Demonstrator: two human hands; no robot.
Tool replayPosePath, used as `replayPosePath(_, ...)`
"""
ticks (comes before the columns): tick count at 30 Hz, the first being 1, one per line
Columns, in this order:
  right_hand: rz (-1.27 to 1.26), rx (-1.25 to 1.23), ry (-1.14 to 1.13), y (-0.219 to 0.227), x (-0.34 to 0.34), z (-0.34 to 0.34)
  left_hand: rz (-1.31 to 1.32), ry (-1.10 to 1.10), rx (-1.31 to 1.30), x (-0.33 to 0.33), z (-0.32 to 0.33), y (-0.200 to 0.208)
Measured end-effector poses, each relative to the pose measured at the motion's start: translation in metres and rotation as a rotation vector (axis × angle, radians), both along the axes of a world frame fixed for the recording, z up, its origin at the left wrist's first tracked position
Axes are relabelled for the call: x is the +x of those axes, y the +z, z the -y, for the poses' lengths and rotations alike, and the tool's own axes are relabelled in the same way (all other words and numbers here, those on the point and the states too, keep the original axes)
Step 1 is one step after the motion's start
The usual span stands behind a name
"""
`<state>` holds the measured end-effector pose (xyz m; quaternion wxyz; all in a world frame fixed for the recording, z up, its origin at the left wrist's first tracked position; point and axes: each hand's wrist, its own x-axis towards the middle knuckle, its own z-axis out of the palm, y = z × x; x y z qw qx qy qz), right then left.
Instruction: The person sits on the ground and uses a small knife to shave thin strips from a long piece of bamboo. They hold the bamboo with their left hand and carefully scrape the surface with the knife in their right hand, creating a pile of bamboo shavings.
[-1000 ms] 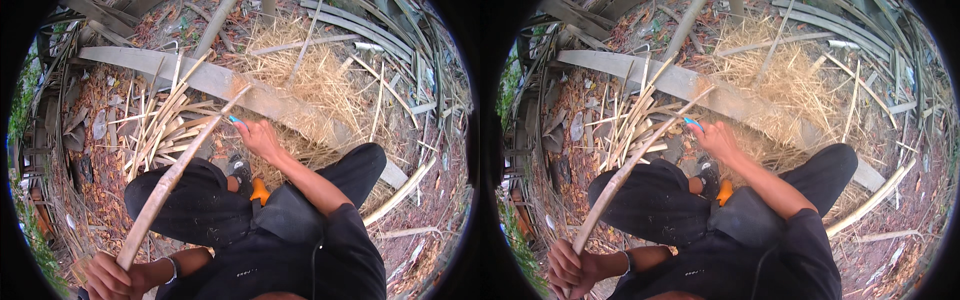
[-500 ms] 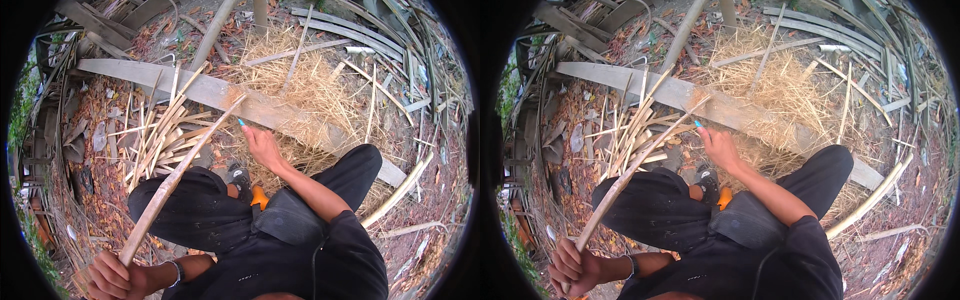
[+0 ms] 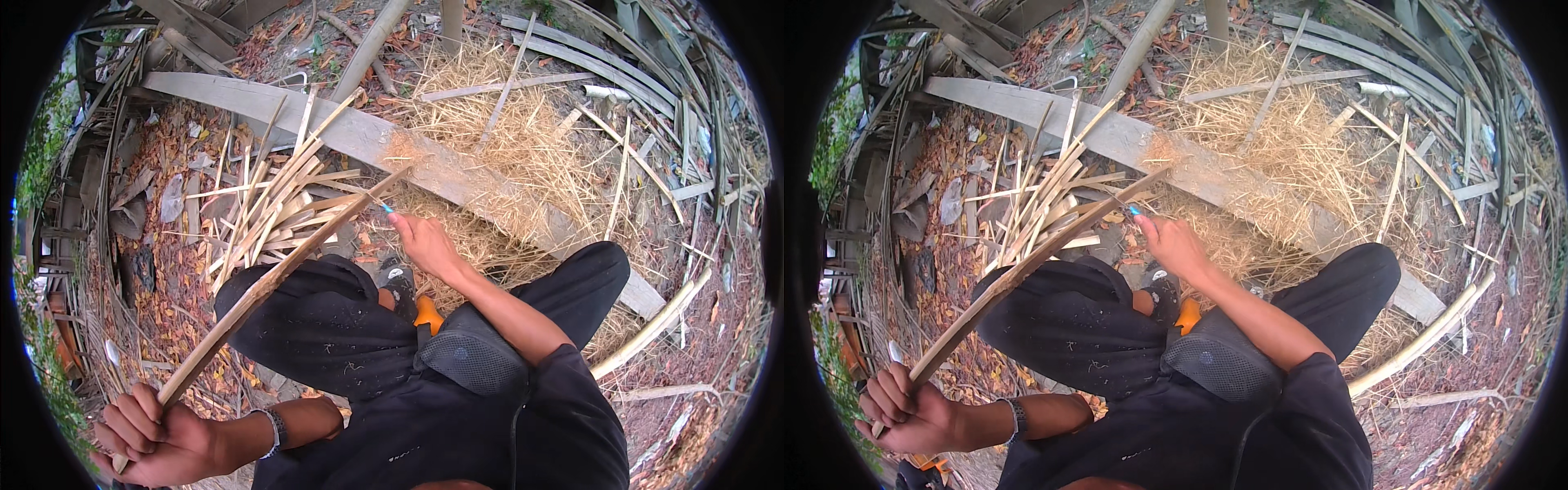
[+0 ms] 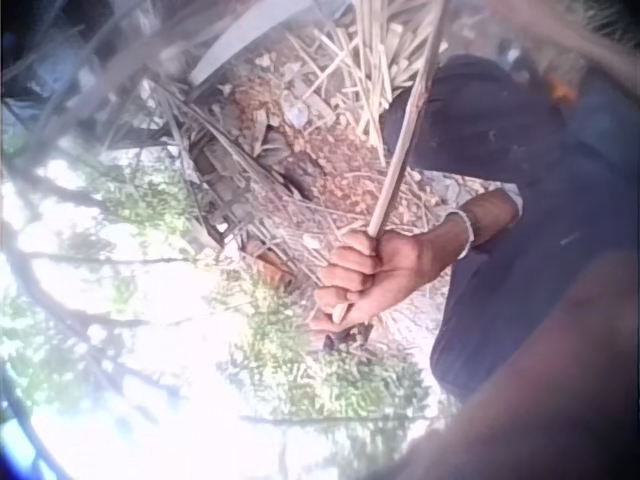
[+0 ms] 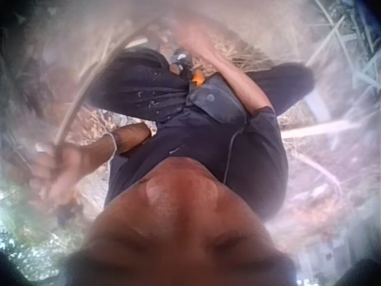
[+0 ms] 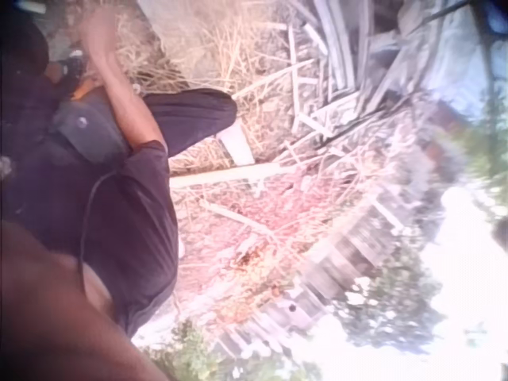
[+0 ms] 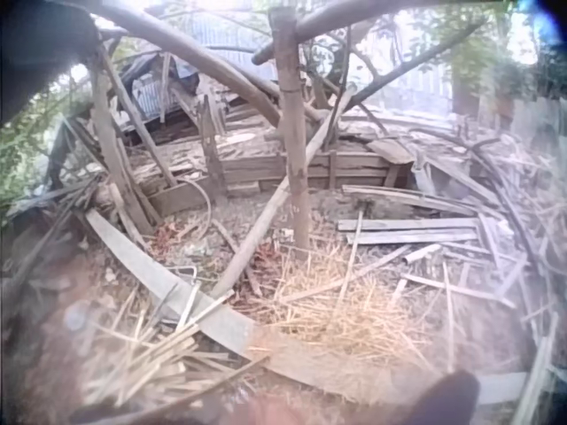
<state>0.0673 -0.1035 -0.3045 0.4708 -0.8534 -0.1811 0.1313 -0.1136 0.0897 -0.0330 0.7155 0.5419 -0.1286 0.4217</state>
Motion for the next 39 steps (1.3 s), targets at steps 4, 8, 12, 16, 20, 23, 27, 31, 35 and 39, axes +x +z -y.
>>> replayPosePath(4,0.048,-0.019,0.054,0.024,-0.009,-0.003,0.029,0.072,-0.022,-0.002,0.014,-0.004)
replayPosePath(8,-0.135,-0.031,0.061,0.027,-0.007,0.0,0.046,0.0,0.01,0.003,0.03,-0.001)
replayPosePath(12,0.125,-0.11,0.065,0.019,-0.003,-0.01,0.025,0.414,-0.039,0.009,0.026,-0.004)
replayPosePath(16,0.151,-0.058,0.089,0.034,-0.019,-0.007,0.061,0.051,0.048,-0.004,0.032,-0.005)
replayPosePath(20,0.228,-0.083,0.058,0.023,-0.023,-0.006,0.019,0.117,0.064,-0.004,0.034,-0.003)
replayPosePath(23,0.35,-0.176,0.038,0.017,-0.023,-0.005,0.049,0.035,0.046,0.0,0.032,-0.003)
replayPosePath(27,-0.123,-0.492,-0.085,-0.052,0.022,0.033,0.05,0.201,0.005,0.007,0.037,-0.002)
replayPosePath(31,0.111,-0.312,-0.103,-0.013,-0.009,0.045,0.102,-0.012,0.045,0.0,0.044,-0.007)
replayPosePath(35,0.034,0.051,0.057,0.078,-0.023,0.027,0.108,-0.001,0.041,0.006,0.049,-0.004)
replayPosePath(39,0.126,0.177,0.234,0.111,-0.054,0.011,0.105,-0.026,0.073,0.009,0.052,-0.001)
